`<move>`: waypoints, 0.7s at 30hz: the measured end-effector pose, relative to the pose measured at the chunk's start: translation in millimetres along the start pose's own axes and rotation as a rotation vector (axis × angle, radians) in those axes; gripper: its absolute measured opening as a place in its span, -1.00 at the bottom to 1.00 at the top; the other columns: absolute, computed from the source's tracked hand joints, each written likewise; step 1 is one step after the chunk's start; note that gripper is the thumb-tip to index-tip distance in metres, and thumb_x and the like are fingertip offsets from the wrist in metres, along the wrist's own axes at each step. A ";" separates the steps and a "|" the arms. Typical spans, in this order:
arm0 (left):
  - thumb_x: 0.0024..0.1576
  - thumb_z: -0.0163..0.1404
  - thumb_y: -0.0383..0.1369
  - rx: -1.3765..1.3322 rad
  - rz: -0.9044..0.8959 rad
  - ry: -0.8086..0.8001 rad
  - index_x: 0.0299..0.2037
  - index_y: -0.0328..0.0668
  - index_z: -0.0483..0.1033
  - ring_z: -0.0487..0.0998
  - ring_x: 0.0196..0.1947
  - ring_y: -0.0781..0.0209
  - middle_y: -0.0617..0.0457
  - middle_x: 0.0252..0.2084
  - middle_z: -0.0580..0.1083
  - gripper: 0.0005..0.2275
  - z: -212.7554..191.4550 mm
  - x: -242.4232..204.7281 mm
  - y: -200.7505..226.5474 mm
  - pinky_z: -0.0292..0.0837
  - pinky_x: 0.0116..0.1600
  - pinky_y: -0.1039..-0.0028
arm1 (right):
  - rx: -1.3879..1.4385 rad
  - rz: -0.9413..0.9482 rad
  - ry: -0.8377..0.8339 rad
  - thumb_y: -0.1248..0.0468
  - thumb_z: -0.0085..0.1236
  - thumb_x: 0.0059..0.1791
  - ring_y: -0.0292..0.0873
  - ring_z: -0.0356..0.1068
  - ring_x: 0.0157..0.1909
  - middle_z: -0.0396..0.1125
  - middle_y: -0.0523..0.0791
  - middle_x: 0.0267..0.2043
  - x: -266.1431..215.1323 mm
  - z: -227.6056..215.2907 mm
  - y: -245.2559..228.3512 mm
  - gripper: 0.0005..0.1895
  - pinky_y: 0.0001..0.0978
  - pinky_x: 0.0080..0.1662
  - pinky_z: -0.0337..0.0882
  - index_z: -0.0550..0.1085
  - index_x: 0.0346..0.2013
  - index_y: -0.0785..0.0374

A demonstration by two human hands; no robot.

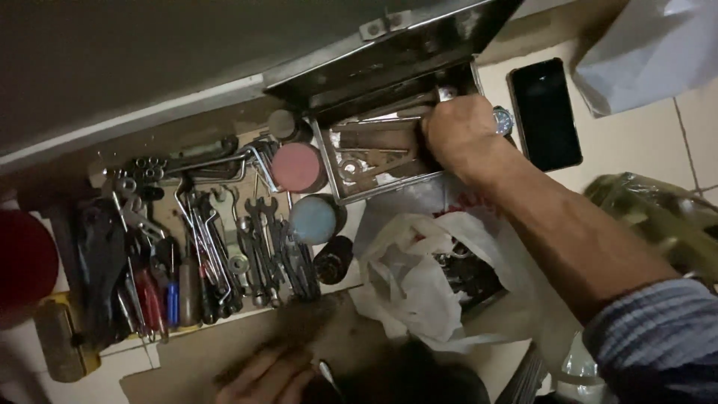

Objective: The person sits on the floor and cleans a bicycle crankset using a wire brush and a cloth. They also open a metal toolbox, rummage through it, and retrieve a small metal file, which they use to scrape the crankset before wiping it down.

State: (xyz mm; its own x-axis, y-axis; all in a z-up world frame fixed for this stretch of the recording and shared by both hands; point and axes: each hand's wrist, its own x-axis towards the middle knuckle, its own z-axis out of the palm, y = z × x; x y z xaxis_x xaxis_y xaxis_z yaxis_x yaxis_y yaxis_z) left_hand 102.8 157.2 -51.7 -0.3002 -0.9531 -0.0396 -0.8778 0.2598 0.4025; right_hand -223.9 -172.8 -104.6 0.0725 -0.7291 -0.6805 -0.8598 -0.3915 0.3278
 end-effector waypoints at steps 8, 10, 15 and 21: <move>-0.11 0.17 0.02 0.197 -0.339 -0.228 -0.04 0.92 0.60 0.41 0.23 0.53 0.58 0.19 0.46 -0.62 10.7 -99.3 -54.8 0.22 0.36 0.37 | -0.045 0.059 0.124 0.16 0.07 0.04 -0.15 0.58 -0.12 0.55 -0.23 -0.14 24.8 27.9 1.6 -0.82 -0.35 -0.23 0.56 0.62 -0.15 -0.10; -0.13 0.21 -0.02 0.147 -0.407 -0.222 -0.13 0.87 0.66 0.49 0.17 0.54 0.59 0.11 0.54 -0.67 3.4 -106.6 -51.8 0.26 0.36 0.36 | -0.075 0.033 0.124 0.19 0.11 -0.01 -0.13 0.58 -0.01 0.56 -0.28 -0.05 24.5 31.4 6.5 -0.75 -0.30 -0.18 0.59 0.61 -0.08 -0.18; -0.08 0.24 -0.18 -0.106 -0.421 -0.296 -0.22 0.54 0.76 0.57 0.06 0.68 0.62 -0.11 0.68 -0.77 -4.7 -137.6 -53.8 0.35 0.26 0.66 | -0.169 -0.085 0.331 0.10 -0.03 -0.03 -0.06 0.64 -0.16 0.52 -0.23 -0.01 -38.3 -2.2 16.5 -0.42 -0.18 -0.39 0.58 0.26 0.32 -0.18; 0.15 0.04 -0.24 -0.458 -0.220 -0.412 -0.02 0.20 0.67 0.64 -0.02 0.16 0.13 -0.03 0.67 -0.77 -70.5 -113.6 -38.9 0.39 0.13 0.40 | 0.208 -0.137 0.315 -0.16 0.13 -0.26 0.13 0.65 -0.26 0.63 0.07 -0.28 -148.7 -35.9 17.9 -0.15 -0.05 -0.24 0.53 0.32 0.38 -0.38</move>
State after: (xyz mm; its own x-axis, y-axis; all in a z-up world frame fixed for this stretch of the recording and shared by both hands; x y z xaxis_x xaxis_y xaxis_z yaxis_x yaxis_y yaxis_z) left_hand 197.3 244.4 1.6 -0.3303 -0.8152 -0.4758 -0.7142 -0.1138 0.6907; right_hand -231.9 -91.5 25.9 0.3178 -0.8271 -0.4636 -0.9130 -0.3989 0.0859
